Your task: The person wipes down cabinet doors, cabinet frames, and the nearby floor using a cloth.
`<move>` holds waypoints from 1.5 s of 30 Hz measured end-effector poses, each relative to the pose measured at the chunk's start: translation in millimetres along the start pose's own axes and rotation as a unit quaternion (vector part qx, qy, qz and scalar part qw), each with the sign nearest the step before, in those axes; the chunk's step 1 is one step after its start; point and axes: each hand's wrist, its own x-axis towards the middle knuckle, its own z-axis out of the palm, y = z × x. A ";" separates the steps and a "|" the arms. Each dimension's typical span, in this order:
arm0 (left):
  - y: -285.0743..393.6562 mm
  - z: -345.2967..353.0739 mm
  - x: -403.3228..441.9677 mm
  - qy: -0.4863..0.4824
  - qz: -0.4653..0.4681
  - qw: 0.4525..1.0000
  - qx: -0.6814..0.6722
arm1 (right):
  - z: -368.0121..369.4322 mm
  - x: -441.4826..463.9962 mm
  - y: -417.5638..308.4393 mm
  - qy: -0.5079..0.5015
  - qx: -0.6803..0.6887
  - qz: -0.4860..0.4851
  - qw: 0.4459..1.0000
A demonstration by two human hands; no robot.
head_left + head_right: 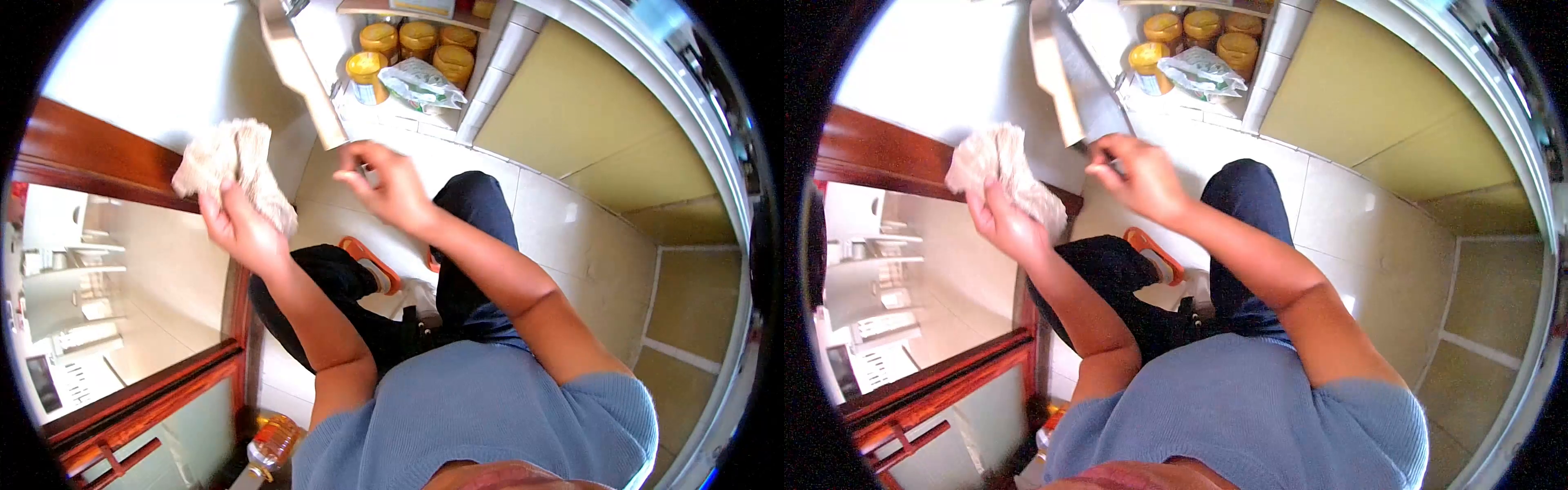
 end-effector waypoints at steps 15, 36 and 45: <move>45.8 17.7 -38.4 -0.114 0.063 0.985 0.116 | 19.7 -8.6 -11.1 -0.352 0.413 0.259 0.799; -67.8 49.3 -33.3 -0.305 -0.083 0.927 0.200 | -57.4 0.8 90.9 -0.024 0.620 0.338 0.708; -96.0 17.9 42.2 -0.068 0.031 0.972 0.221 | -30.6 6.6 107.5 -0.029 0.540 0.402 0.739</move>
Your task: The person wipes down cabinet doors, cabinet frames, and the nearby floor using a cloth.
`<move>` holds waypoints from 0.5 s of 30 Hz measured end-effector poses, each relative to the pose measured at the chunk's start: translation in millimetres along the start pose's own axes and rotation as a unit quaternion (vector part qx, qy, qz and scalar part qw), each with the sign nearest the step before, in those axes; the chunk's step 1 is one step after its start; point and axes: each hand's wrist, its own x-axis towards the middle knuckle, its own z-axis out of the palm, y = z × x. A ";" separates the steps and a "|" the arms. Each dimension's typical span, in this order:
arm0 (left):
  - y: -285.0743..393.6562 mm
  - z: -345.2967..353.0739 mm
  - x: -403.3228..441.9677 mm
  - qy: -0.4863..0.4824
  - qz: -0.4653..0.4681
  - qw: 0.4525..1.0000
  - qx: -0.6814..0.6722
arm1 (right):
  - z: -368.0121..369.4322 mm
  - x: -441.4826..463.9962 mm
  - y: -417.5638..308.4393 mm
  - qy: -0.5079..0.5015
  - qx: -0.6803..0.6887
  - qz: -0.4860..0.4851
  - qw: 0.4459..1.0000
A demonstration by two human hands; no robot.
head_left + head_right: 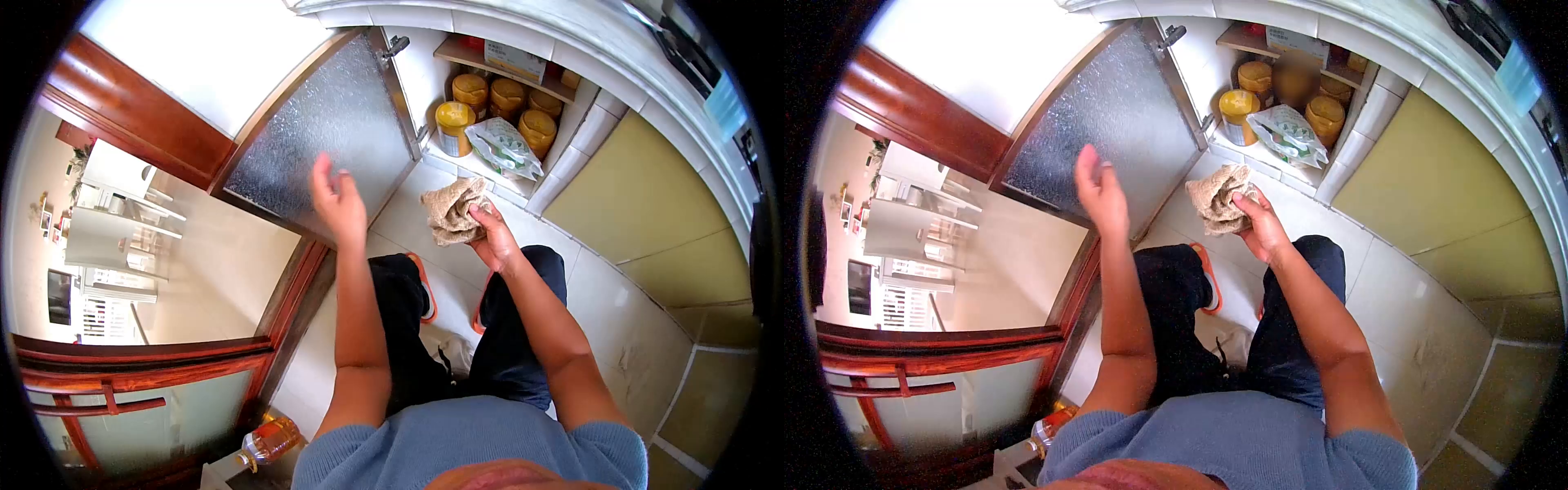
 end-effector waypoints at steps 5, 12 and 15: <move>28.0 -25.5 57.4 0.035 0.247 0.943 0.220 | -7.3 5.9 5.2 0.021 -0.021 -0.033 0.999; 72.2 -23.2 63.8 -0.009 0.247 0.950 0.192 | -7.0 -9.1 -10.8 0.098 0.021 -0.112 0.989; 85.5 -0.4 29.5 -0.053 0.268 0.950 0.150 | -14.1 -17.6 -44.4 0.102 0.010 -0.257 0.961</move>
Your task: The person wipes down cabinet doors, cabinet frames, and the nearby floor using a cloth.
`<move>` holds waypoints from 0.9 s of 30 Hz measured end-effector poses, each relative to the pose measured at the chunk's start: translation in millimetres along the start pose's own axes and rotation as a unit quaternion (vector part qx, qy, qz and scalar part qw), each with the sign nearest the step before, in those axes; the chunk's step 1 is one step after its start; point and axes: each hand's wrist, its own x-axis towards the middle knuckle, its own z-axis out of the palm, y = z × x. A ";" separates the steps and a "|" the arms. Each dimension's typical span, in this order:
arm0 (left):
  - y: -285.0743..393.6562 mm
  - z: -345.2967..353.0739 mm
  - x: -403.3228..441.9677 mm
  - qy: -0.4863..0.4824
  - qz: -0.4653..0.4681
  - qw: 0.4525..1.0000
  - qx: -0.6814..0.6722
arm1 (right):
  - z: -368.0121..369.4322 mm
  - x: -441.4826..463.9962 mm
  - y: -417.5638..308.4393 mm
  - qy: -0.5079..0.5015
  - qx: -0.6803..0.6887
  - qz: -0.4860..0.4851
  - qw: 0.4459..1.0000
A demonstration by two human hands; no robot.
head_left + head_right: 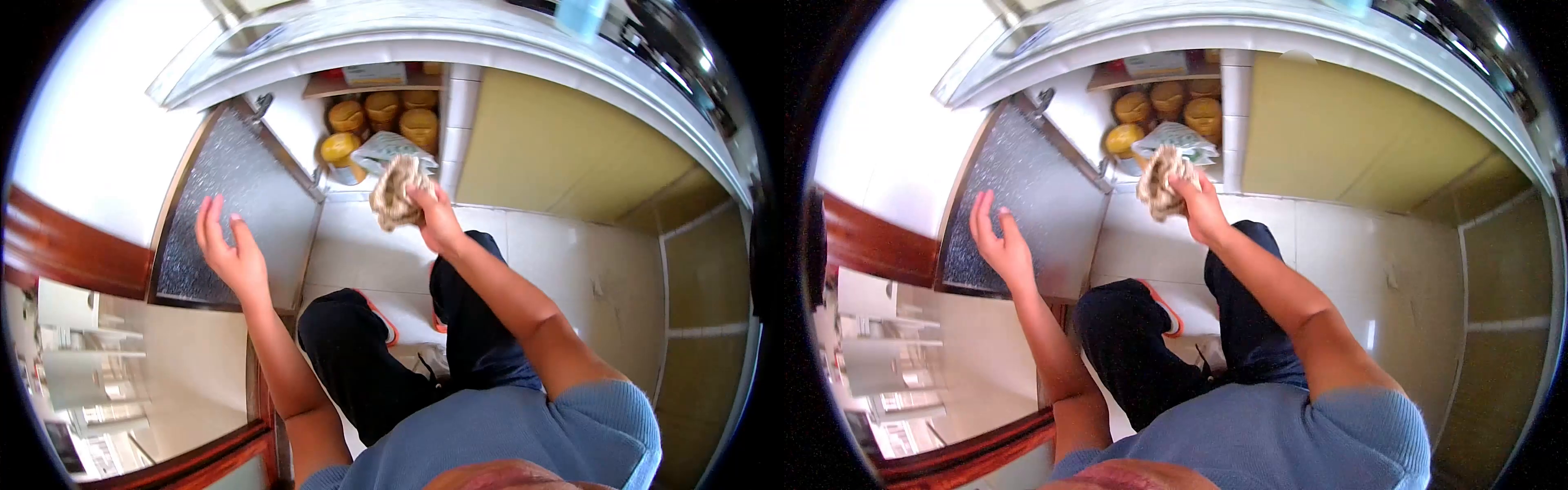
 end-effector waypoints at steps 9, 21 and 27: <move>74.5 71.6 -83.7 -0.181 -0.026 0.952 -0.246 | -9.3 25.6 -211.3 0.103 -0.081 -0.457 0.880; 26.6 137.1 -138.0 -0.212 -0.212 0.900 -0.317 | -53.4 104.5 -198.4 0.306 -0.508 -0.638 0.491; 36.7 144.2 -130.0 -0.238 -0.217 0.891 -0.320 | -69.8 156.1 -132.5 0.081 -0.779 -0.561 0.269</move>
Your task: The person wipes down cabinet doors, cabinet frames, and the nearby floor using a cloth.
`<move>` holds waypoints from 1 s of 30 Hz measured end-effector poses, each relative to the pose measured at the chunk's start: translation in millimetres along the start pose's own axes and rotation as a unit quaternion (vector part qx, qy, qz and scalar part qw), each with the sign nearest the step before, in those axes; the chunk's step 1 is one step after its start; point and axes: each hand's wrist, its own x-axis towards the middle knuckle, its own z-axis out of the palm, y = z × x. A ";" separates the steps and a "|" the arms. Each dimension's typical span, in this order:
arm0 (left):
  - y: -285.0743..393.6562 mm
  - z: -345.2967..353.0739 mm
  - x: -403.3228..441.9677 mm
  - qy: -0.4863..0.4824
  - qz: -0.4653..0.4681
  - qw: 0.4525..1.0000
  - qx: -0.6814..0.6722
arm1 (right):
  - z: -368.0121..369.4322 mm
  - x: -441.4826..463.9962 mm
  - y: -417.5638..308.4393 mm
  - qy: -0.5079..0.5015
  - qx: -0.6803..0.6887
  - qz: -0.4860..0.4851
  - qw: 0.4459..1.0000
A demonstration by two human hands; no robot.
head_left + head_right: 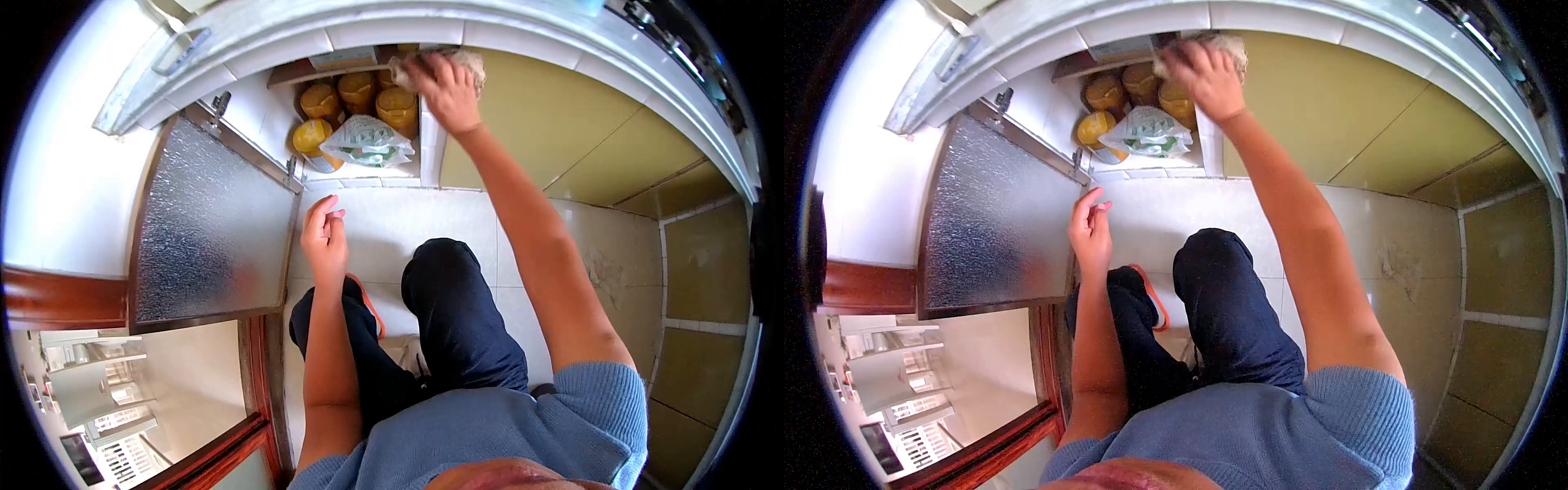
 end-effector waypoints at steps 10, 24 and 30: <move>3.4 -31.3 6.5 -0.039 -0.090 0.995 -0.003 | 87.5 -183.3 -24.1 -0.363 -0.108 -0.189 0.906; 20.1 -51.5 4.6 -0.044 -0.099 0.993 0.037 | 62.0 -98.4 9.5 -0.099 -0.022 -0.120 0.988; 25.7 -54.5 0.0 -0.075 -0.087 0.993 0.028 | 129.3 -240.2 -26.8 -0.394 0.042 -0.208 0.894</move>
